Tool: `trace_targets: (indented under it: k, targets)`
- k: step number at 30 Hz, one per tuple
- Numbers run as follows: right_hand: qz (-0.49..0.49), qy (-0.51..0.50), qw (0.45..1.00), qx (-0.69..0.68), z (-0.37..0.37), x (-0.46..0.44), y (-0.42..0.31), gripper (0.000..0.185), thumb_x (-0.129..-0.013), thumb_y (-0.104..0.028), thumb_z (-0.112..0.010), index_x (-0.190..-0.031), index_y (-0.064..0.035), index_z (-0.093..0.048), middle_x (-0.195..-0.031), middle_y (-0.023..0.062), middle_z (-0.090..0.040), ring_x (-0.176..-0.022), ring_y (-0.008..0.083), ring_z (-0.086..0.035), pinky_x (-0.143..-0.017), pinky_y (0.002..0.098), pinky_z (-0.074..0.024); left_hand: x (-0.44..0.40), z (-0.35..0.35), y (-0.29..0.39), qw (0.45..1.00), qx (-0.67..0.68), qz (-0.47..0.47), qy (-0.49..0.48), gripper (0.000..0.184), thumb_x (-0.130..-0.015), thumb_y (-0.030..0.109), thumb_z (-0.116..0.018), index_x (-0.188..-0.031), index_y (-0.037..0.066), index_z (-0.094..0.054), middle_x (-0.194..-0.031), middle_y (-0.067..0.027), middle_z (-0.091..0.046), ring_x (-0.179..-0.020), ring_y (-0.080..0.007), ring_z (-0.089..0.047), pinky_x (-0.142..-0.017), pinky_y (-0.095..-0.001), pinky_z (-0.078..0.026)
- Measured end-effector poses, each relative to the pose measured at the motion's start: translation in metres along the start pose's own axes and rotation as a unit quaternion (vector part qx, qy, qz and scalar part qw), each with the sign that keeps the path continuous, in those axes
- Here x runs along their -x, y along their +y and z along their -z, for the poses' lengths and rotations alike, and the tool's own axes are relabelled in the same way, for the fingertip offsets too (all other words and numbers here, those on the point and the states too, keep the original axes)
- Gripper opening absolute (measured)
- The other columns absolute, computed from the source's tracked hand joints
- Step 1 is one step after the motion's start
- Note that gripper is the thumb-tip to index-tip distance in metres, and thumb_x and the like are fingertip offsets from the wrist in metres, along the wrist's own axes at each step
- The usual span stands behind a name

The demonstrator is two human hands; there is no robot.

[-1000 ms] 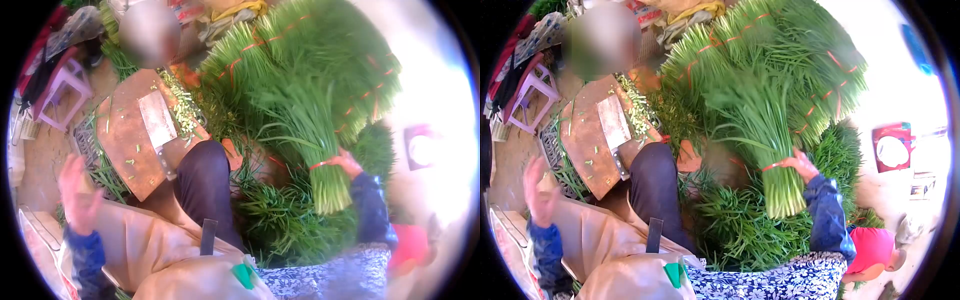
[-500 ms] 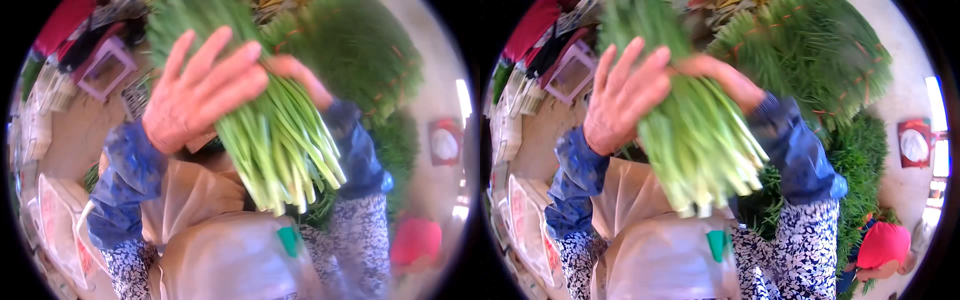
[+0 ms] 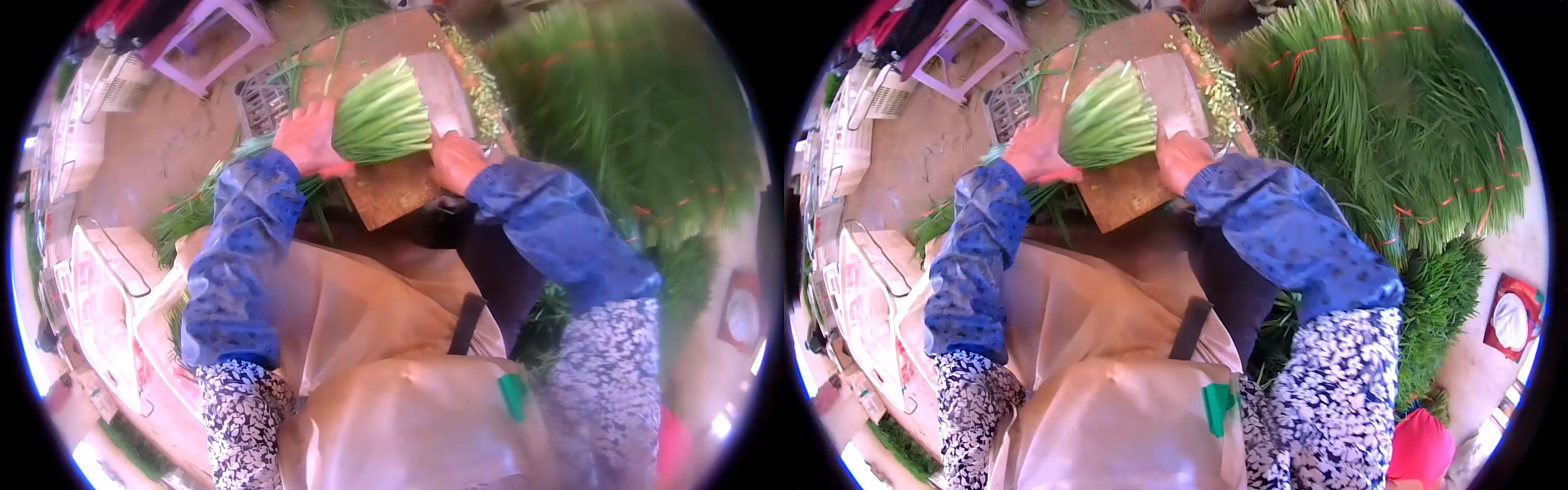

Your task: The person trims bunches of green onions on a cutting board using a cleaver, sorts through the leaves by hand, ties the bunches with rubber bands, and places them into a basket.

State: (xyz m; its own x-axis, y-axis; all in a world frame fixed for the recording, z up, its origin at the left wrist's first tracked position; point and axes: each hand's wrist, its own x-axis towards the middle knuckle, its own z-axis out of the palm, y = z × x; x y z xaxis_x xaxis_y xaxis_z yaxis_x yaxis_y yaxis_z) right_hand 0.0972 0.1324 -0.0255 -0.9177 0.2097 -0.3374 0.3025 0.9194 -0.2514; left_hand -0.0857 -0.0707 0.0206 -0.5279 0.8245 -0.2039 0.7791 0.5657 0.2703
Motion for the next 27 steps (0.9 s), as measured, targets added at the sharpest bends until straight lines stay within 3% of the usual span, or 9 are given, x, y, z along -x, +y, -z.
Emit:
trace_targets:
  k: [2,5,7,10,13,14,18,23,27]
  targets:
    - [-0.02,0.001,0.999,-0.042,0.019,0.004,0.005,0.072,-0.077,-0.01,-0.062,-0.143,-0.0008,-0.035,-0.102,0.0351,-0.062,-0.089,0.0482,-0.064,-0.081,0.0529,-0.051,-0.012,-0.001,-0.017,0.996,0.062,-0.067,0.014,0.121,-0.052,0.054,-0.085,-0.146,0.0,-0.034,-0.139,-0.0269,-0.048,-0.131,-0.0427,-0.043,-0.111,-0.0455,-0.034]
    - [-0.088,0.097,0.982,-0.139,0.029,0.011,0.04,0.061,-0.076,-0.001,-0.055,-0.137,0.0004,-0.044,-0.105,0.0359,-0.061,-0.092,0.0511,-0.062,-0.081,0.0534,-0.05,-0.024,-0.006,-0.012,0.986,0.148,-0.072,-0.004,0.121,-0.052,0.053,-0.086,-0.147,-0.001,-0.033,-0.138,-0.028,-0.049,-0.128,-0.0435,-0.046,-0.11,-0.0446,-0.035]
    - [0.029,0.225,0.962,-0.153,0.032,0.009,0.08,0.055,-0.078,-0.002,-0.054,-0.132,0.0021,-0.048,-0.088,0.0262,-0.066,-0.075,0.0416,-0.066,-0.066,0.0489,-0.0516,-0.037,-0.025,0.0,0.97,0.207,-0.121,0.032,0.118,-0.052,0.047,-0.086,-0.148,0.004,-0.033,-0.132,-0.027,-0.053,-0.12,-0.0457,-0.052,-0.106,-0.0439,-0.04]
    - [-0.177,0.108,0.868,-0.452,0.086,0.024,0.059,0.032,-0.088,-0.012,-0.059,-0.117,0.0009,-0.06,-0.063,-0.001,-0.05,-0.045,0.0071,-0.046,-0.041,0.0277,-0.0387,-0.026,-0.013,0.039,0.984,0.147,-0.101,0.015,0.116,-0.05,0.032,-0.085,-0.151,0.015,-0.03,-0.111,-0.0201,-0.058,-0.098,-0.0442,-0.06,-0.089,-0.0457,-0.048]
    - [-0.201,0.143,0.804,-0.541,0.093,0.046,0.045,0.023,-0.094,-0.02,-0.06,-0.105,-0.0001,-0.062,-0.062,-0.0019,-0.048,-0.043,0.0072,-0.044,-0.04,0.0274,-0.0375,-0.024,-0.026,0.053,0.971,0.036,-0.156,0.176,0.114,-0.053,0.027,-0.085,-0.151,0.014,-0.029,-0.108,-0.0176,-0.058,-0.09,-0.0405,-0.061,-0.083,-0.0477,-0.047]
    - [-0.193,0.182,0.801,-0.537,0.097,0.056,0.027,0.023,-0.097,-0.023,-0.06,-0.098,-0.0006,-0.062,-0.062,-0.0027,-0.048,-0.049,0.0059,-0.045,-0.044,0.0262,-0.0374,-0.029,-0.028,0.055,0.983,0.012,-0.103,0.15,0.112,-0.055,0.032,-0.086,-0.15,0.011,-0.032,-0.119,-0.0182,-0.057,-0.105,-0.0396,-0.059,-0.088,-0.0486,-0.046]
    - [-0.101,0.276,0.854,-0.429,0.081,0.073,0.01,0.02,-0.096,-0.018,-0.058,-0.094,0.0022,-0.062,-0.064,-0.0009,-0.048,-0.062,0.0065,-0.043,-0.054,0.029,-0.0393,-0.031,-0.03,0.069,0.993,-0.036,-0.052,0.103,0.107,-0.051,0.035,-0.089,-0.14,0.002,-0.039,-0.125,-0.0175,-0.054,-0.115,-0.039,-0.054,-0.093,-0.0487,-0.045]
    - [-0.073,0.302,0.889,-0.336,0.054,0.087,-0.004,0.016,-0.091,-0.013,-0.061,-0.086,0.0012,-0.055,-0.074,0.0254,-0.058,-0.07,0.0475,-0.056,-0.06,0.0475,-0.0446,-0.037,-0.029,0.075,0.977,-0.005,-0.11,0.182,0.11,-0.046,0.04,-0.092,-0.136,0.004,-0.042,-0.124,-0.0179,-0.052,-0.103,-0.0392,-0.057,-0.089,-0.0482,-0.046]
    - [-0.078,0.342,0.893,-0.282,0.059,0.097,-0.011,0.016,-0.091,-0.013,-0.061,-0.088,-0.0002,-0.052,-0.069,0.0248,-0.059,-0.069,0.0471,-0.059,-0.059,0.0514,-0.045,-0.038,-0.038,0.095,0.991,-0.054,-0.079,0.095,0.112,-0.049,0.038,-0.093,-0.14,0.003,-0.039,-0.129,-0.0166,-0.055,-0.108,-0.0383,-0.058,-0.091,-0.0462,-0.047]
